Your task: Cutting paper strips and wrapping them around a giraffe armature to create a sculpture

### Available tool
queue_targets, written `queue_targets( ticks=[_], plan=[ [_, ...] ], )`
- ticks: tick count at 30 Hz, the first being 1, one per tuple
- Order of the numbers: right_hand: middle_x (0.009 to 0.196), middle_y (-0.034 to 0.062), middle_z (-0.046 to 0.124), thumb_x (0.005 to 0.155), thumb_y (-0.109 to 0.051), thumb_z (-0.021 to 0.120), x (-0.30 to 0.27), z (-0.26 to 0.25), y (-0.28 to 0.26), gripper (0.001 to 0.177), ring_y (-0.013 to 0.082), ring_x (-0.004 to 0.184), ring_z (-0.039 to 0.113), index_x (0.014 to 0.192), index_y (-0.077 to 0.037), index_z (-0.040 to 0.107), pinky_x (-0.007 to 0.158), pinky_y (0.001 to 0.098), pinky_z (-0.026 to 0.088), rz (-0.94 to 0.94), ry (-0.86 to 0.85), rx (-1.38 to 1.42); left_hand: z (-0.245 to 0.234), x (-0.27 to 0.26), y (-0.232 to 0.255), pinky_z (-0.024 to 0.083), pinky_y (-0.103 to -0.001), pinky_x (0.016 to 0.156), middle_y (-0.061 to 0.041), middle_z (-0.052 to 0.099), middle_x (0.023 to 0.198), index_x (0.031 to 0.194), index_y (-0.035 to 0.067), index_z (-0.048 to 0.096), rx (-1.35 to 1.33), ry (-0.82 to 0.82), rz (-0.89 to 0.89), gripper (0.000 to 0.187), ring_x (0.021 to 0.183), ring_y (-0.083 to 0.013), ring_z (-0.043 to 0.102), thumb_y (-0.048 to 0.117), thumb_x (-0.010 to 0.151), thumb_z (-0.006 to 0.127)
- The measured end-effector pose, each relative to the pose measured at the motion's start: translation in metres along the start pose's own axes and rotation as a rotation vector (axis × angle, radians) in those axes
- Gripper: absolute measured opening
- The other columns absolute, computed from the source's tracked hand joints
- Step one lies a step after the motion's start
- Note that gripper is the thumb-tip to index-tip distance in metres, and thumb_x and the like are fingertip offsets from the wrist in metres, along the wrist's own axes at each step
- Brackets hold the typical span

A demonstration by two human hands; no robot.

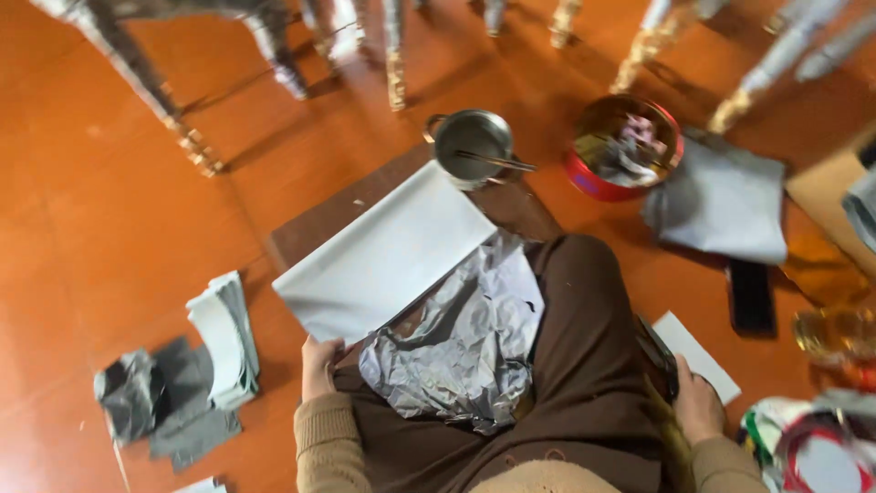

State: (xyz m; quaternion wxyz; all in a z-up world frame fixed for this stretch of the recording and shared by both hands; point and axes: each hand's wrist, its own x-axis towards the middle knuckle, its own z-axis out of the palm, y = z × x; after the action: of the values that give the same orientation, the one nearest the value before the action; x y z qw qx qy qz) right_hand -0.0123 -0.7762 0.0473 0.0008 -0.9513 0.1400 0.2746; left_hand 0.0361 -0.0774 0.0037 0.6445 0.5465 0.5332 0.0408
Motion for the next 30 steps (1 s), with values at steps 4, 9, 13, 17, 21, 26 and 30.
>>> queue_targets(
  ticks=[4, 9, 13, 17, 21, 26, 30],
  plan=[
    [0.102, 0.0187, 0.067, 0.087, -0.006, 0.04, 0.027, 0.041, 0.026, 0.063, 0.0389, 0.101, 0.065, 0.147, -0.024, 0.038, 0.092, 0.0473, 0.051, -0.108, 0.225, -0.077, 0.0, 0.007, -0.005, 0.061, -0.047, 0.052, -0.017, 0.063, 0.086, 0.094, 0.0, 0.058, 0.066, 0.067, 0.024, 0.038, 0.074, -0.0311, 0.064, -0.018, 0.061, 0.06],
    [0.102, -0.0004, 0.075, 0.079, -0.067, 0.057, 0.046, 0.023, 0.012, 0.113, 0.0198, 0.093, 0.071, 0.163, -0.02, -0.002, 0.099, 0.0281, 0.045, 0.026, -0.231, -0.315, 0.002, -0.025, 0.029, 0.063, -0.044, 0.063, -0.012, 0.051, 0.115, 0.118, 0.006, 0.054, -0.043, 0.025, -0.156, 0.057, 0.098, -0.033, 0.053, -0.024, 0.07, 0.052],
    [0.111, -0.0014, 0.074, 0.079, -0.062, 0.052, 0.11, 0.08, 0.067, 0.112, 0.0192, 0.098, 0.071, 0.165, -0.026, -0.011, 0.093, 0.0246, 0.044, 0.031, -0.216, -0.297, -0.002, -0.02, 0.023, 0.064, -0.041, 0.067, -0.015, 0.052, 0.12, 0.127, 0.009, 0.052, -0.053, 0.032, -0.226, 0.053, 0.1, -0.0332, 0.057, -0.021, 0.083, 0.055],
    [0.122, 0.0177, 0.061, 0.059, -0.011, 0.06, 0.141, 0.058, 0.092, 0.103, 0.0332, 0.116, 0.055, 0.153, -0.007, 0.018, 0.102, 0.0451, 0.033, -0.183, -0.105, 0.362, -0.006, 0.017, -0.017, 0.062, -0.059, 0.056, -0.031, 0.054, 0.101, 0.122, -0.004, 0.051, -0.197, 0.075, -0.062, 0.062, 0.065, -0.0449, 0.062, -0.027, 0.065, 0.058],
    [0.133, 0.0388, 0.051, 0.039, 0.038, 0.076, 0.171, 0.041, 0.111, 0.11, 0.0499, 0.134, 0.04, 0.142, 0.008, 0.05, 0.109, 0.0673, 0.025, -0.368, 0.034, 1.051, -0.005, -0.012, 0.006, 0.062, -0.058, 0.053, -0.032, 0.056, 0.094, 0.116, -0.006, 0.053, -0.17, 0.085, -0.03, 0.056, 0.064, -0.0444, 0.061, -0.026, 0.064, 0.06],
    [0.115, 0.0112, 0.071, 0.07, -0.012, 0.08, 0.067, -0.169, -0.153, 0.069, 0.0282, 0.115, 0.063, 0.136, -0.027, 0.065, 0.099, 0.0421, 0.051, -0.37, 0.576, 0.503, -0.003, -0.003, 0.0, 0.061, -0.057, 0.053, -0.033, 0.057, 0.094, 0.113, -0.005, 0.054, -0.13, 0.097, -0.039, 0.056, 0.07, -0.0496, 0.062, -0.027, 0.061, 0.059],
    [0.111, 0.0083, 0.071, 0.076, -0.015, 0.071, 0.039, -0.237, -0.347, 0.06, 0.0325, 0.106, 0.065, 0.131, -0.034, 0.059, 0.092, 0.0469, 0.054, -0.595, 0.433, 0.541, -0.005, -0.007, 0.002, 0.062, -0.061, 0.061, -0.033, 0.055, 0.106, 0.12, -0.005, 0.052, -0.153, 0.081, -0.088, 0.053, 0.079, -0.0501, 0.063, -0.023, 0.071, 0.061]
  ],
)
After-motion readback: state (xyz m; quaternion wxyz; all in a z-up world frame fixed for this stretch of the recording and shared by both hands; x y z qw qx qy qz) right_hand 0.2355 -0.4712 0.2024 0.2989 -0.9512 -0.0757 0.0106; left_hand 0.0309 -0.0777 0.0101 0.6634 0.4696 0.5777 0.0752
